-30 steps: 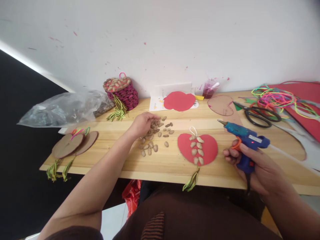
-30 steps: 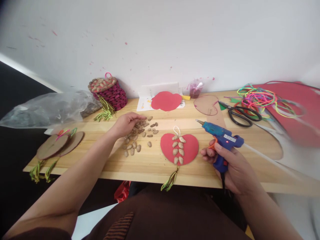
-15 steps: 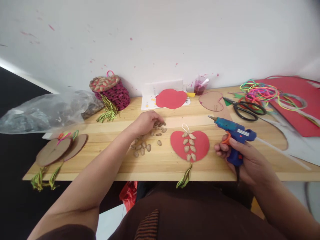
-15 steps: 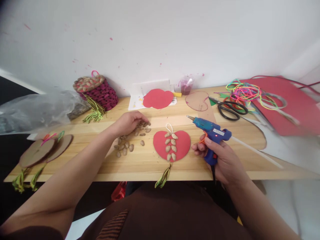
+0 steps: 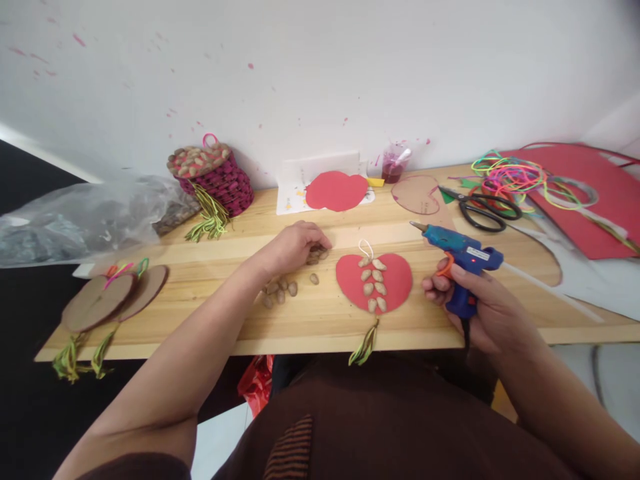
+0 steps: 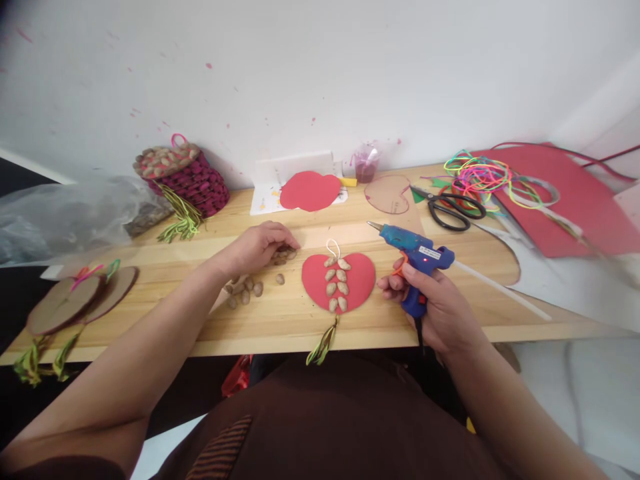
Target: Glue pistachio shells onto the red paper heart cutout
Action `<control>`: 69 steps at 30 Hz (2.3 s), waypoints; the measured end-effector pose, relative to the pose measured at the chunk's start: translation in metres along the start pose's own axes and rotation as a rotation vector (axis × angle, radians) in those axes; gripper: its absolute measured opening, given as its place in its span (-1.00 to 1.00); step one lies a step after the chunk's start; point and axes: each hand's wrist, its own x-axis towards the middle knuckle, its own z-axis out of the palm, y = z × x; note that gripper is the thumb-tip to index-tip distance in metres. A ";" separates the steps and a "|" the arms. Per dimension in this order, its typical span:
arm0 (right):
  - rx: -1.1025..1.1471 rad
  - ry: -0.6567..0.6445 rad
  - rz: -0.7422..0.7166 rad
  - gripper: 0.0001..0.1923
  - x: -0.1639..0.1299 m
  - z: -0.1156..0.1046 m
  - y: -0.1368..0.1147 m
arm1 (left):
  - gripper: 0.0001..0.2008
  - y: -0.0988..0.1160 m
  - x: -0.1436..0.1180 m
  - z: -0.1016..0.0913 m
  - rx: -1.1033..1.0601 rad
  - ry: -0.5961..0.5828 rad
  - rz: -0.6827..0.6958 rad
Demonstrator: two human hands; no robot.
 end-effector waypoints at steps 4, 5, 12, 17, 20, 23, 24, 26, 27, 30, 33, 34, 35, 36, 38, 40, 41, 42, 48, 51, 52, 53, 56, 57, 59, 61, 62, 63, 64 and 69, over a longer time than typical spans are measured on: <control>0.000 0.001 -0.001 -0.73 0.000 -0.001 0.000 | -0.56 -0.005 -0.014 -0.007 -0.010 0.034 -0.033; 0.001 -0.007 -0.008 -0.74 0.000 -0.001 0.001 | -0.56 -0.007 -0.018 -0.010 -0.009 0.073 -0.041; 0.004 -0.021 -0.002 -0.72 0.004 -0.005 0.004 | -0.73 -0.013 -0.035 -0.027 -0.030 0.293 -0.251; -0.003 0.017 0.004 -0.67 0.004 -0.004 0.003 | -0.76 -0.015 -0.033 -0.031 0.020 0.232 -0.351; -0.009 0.023 0.006 -0.66 0.003 -0.004 0.002 | -0.76 -0.014 -0.028 -0.037 0.018 0.239 -0.359; -0.008 0.013 0.001 -0.68 0.003 -0.003 0.002 | -0.78 -0.008 -0.021 -0.045 -0.007 0.296 -0.363; -0.008 0.012 0.001 -0.69 0.003 -0.004 0.002 | -0.78 -0.005 -0.020 -0.048 -0.020 0.320 -0.359; -0.008 0.018 0.005 -0.70 0.003 -0.004 0.003 | -0.76 0.001 -0.017 -0.050 -0.048 0.345 -0.355; -0.007 0.023 0.009 -0.70 0.004 -0.004 0.003 | -0.76 0.003 -0.016 -0.050 -0.058 0.347 -0.355; 0.005 0.037 0.023 -0.71 0.004 -0.004 0.004 | -0.79 0.009 -0.016 -0.044 -0.055 0.299 -0.319; 0.013 0.028 0.028 -0.72 0.003 -0.004 0.004 | -0.83 0.011 -0.016 -0.033 -0.036 0.189 -0.232; 0.013 0.024 0.031 -0.73 0.003 -0.004 0.004 | -0.83 0.012 -0.016 -0.029 -0.033 0.155 -0.212; 0.014 0.022 0.030 -0.73 0.003 -0.003 0.004 | -0.84 0.013 -0.015 -0.025 -0.028 0.127 -0.199; 0.012 0.023 0.030 -0.73 0.003 -0.003 0.004 | -0.86 0.014 -0.014 -0.021 -0.020 0.106 -0.190; 0.007 0.026 0.024 -0.72 0.003 -0.003 0.003 | -0.90 0.015 -0.011 -0.011 0.006 0.076 -0.166; 0.001 0.024 0.016 -0.72 0.004 -0.003 0.003 | -0.93 0.015 -0.008 -0.004 0.043 0.051 -0.134; 0.001 0.021 0.013 -0.73 0.004 -0.004 0.004 | -0.94 0.015 -0.007 -0.001 0.061 0.046 -0.123; 0.003 0.018 0.011 -0.73 0.004 -0.004 0.004 | -0.94 0.014 -0.006 0.002 0.076 0.044 -0.119; 0.014 -0.014 -0.007 -0.77 0.003 -0.004 0.005 | -0.92 0.007 -0.012 0.001 0.090 0.042 -0.144; 0.019 -0.040 -0.005 -0.78 0.002 -0.003 0.004 | -0.91 0.007 -0.014 -0.002 0.103 0.059 -0.143; 0.019 -0.040 -0.005 -0.77 0.002 -0.002 0.004 | -0.90 0.008 -0.013 -0.003 0.111 0.082 -0.141; 0.018 -0.038 -0.006 -0.77 0.001 -0.002 0.003 | -0.89 0.011 -0.013 -0.003 0.115 0.109 -0.138; 0.021 -0.037 -0.009 -0.76 0.000 -0.002 0.003 | -0.83 0.024 -0.009 -0.004 0.112 0.140 -0.097; 0.022 -0.039 -0.008 -0.75 0.000 -0.002 0.003 | -0.82 0.030 -0.008 -0.004 0.107 0.118 -0.080; 0.022 -0.048 -0.009 -0.75 0.000 -0.002 0.003 | -0.85 0.043 -0.005 -0.004 0.072 0.056 -0.064; 0.022 -0.058 -0.017 -0.76 0.000 -0.002 0.004 | -0.82 0.055 -0.004 -0.003 0.007 0.006 -0.068; 0.022 -0.061 -0.021 -0.77 0.000 -0.002 0.004 | -0.77 0.059 -0.003 -0.002 -0.021 -0.015 -0.071; 0.023 -0.063 -0.026 -0.77 0.000 -0.002 0.004 | -0.73 0.063 -0.002 -0.001 -0.038 -0.035 -0.071; 0.024 -0.065 -0.030 -0.77 0.000 -0.002 0.004 | -0.71 0.067 -0.001 0.000 -0.045 -0.053 -0.068; 0.031 -0.086 -0.025 -0.76 0.001 -0.003 0.003 | -0.74 0.079 0.012 0.007 -0.081 -0.085 -0.085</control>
